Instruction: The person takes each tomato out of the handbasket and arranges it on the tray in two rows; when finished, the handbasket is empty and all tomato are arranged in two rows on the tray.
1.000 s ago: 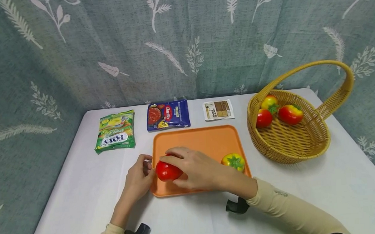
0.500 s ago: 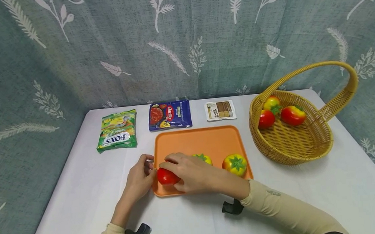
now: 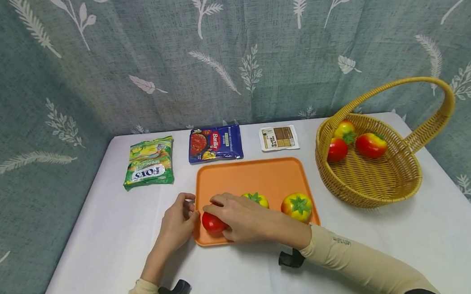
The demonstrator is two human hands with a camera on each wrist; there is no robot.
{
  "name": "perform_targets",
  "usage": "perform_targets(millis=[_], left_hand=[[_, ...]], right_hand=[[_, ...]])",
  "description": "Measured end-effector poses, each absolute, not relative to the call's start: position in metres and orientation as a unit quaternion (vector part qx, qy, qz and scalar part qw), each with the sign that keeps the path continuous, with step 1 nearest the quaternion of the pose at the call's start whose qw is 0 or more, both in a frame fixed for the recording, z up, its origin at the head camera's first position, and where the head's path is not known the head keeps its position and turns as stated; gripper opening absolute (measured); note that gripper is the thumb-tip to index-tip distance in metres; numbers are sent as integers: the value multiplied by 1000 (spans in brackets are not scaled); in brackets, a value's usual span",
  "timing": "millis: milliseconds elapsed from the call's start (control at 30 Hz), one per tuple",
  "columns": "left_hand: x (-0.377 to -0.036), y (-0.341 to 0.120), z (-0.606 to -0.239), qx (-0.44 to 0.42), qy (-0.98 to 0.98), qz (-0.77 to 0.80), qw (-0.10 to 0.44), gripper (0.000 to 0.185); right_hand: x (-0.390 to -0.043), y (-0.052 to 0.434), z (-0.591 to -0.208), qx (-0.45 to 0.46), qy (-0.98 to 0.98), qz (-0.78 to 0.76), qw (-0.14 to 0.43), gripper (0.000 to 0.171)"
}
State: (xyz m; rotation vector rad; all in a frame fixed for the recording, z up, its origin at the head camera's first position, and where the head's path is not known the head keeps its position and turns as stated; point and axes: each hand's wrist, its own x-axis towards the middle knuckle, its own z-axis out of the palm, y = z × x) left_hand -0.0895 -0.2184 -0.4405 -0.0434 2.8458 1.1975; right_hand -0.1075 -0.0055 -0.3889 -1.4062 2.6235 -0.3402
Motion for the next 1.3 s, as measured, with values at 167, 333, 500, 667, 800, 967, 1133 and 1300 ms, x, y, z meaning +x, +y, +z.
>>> perform_targets(millis=[167,333,500,667,800,967,1133,1300], left_hand=[[-89,-218,-439,-14,922,387,27,40],[-91,-218,-439,-15,921,387,32,40],[-92,-218,-439,-14,923,384,31,40],[-92,-218,-438,-11,923,384,28,40],[-92,-217,-438,-13,922,385,30,40],[-93,-217,-438,-17,921,388,32,41],[-92,-218,-439,-20,920,389,40,40],[-90,-219,-440,-24,919,390,47,42]], right_hand=[[-110,-6,-390,-473,871,-115,69,65],[-111,-7,-388,-468,874,-106,70,67],[-111,-5,-383,-464,878,-100,61,70],[-111,-2,-377,-465,877,-104,54,72],[-112,2,-373,-467,875,-121,43,72],[-112,7,-368,-469,873,-132,18,69],[-108,14,-367,-478,867,-139,-10,64],[-103,21,-368,-490,857,-154,-46,59]])
